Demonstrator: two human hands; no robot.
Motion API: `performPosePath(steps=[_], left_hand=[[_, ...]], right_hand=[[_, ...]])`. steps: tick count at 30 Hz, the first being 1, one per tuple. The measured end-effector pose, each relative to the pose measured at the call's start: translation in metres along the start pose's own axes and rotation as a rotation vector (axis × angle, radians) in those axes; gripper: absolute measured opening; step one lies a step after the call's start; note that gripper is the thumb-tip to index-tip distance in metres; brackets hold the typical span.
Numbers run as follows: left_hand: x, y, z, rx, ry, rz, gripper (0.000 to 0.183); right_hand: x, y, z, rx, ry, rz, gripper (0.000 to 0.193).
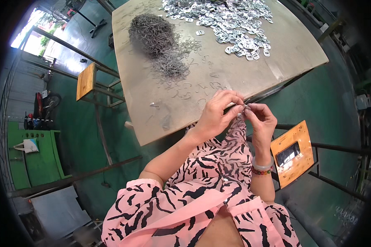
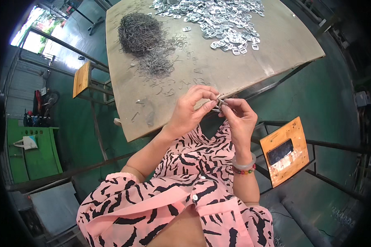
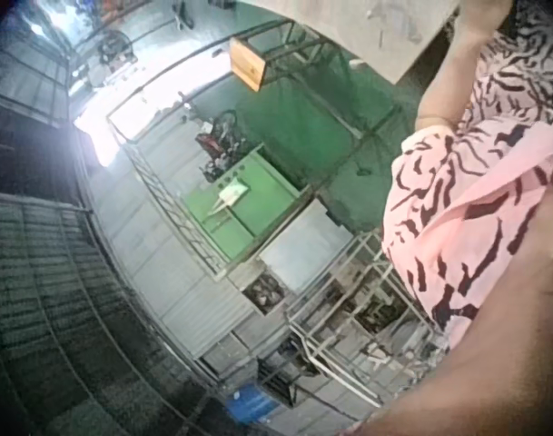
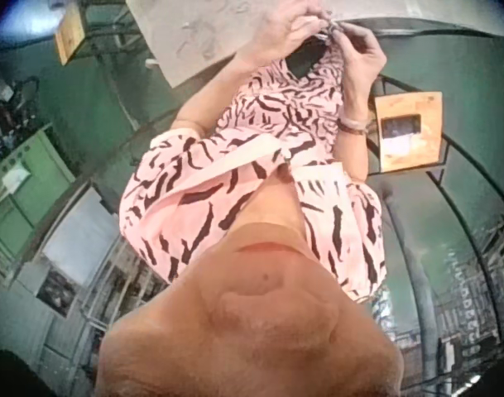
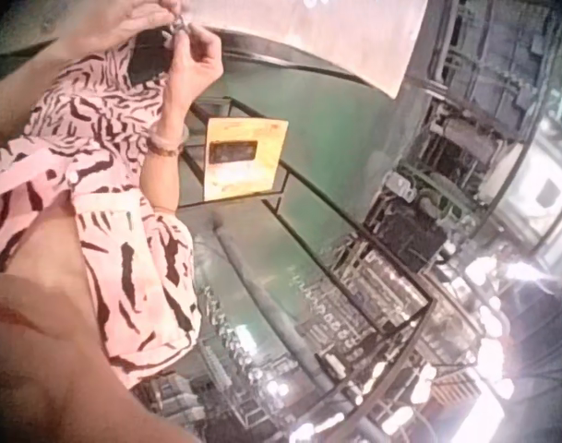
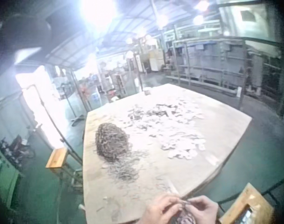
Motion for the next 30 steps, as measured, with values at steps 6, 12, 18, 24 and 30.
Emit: performPosePath(steps=[6, 12, 18, 24, 30], left_hand=[[-0.005, 0.015, -0.002, 0.093, 0.125, 0.21, 0.011], [-0.016, 0.02, 0.006, 0.068, 0.096, 0.081, 0.008], [-0.026, 0.015, 0.006, 0.024, 0.012, 0.111, 0.006], [-0.023, 0.017, -0.001, 0.047, 0.001, 0.114, 0.008], [-0.015, 0.016, -0.011, 0.055, -0.015, 0.037, 0.008]], right_hand=[[-0.003, 0.004, -0.001, 0.031, -0.046, -0.004, 0.013], [-0.001, 0.004, 0.006, -0.064, -0.09, -0.081, 0.012], [0.011, -0.031, 0.1, -0.066, 0.047, -0.278, 0.022], [0.109, -0.059, 0.258, -0.013, -0.003, -0.506, 0.025], [0.118, -0.048, 0.28, -0.246, -0.312, -1.328, 0.031]])
Point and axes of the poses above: each hand's wrist, its own z-axis towards the middle knuckle, its own y-axis out of the palm, x = y × z, the point moved 1 cm from there along z, towards the middle knuckle, and after that the axes turned 4 degrees about -y, right-handed, at the moved point
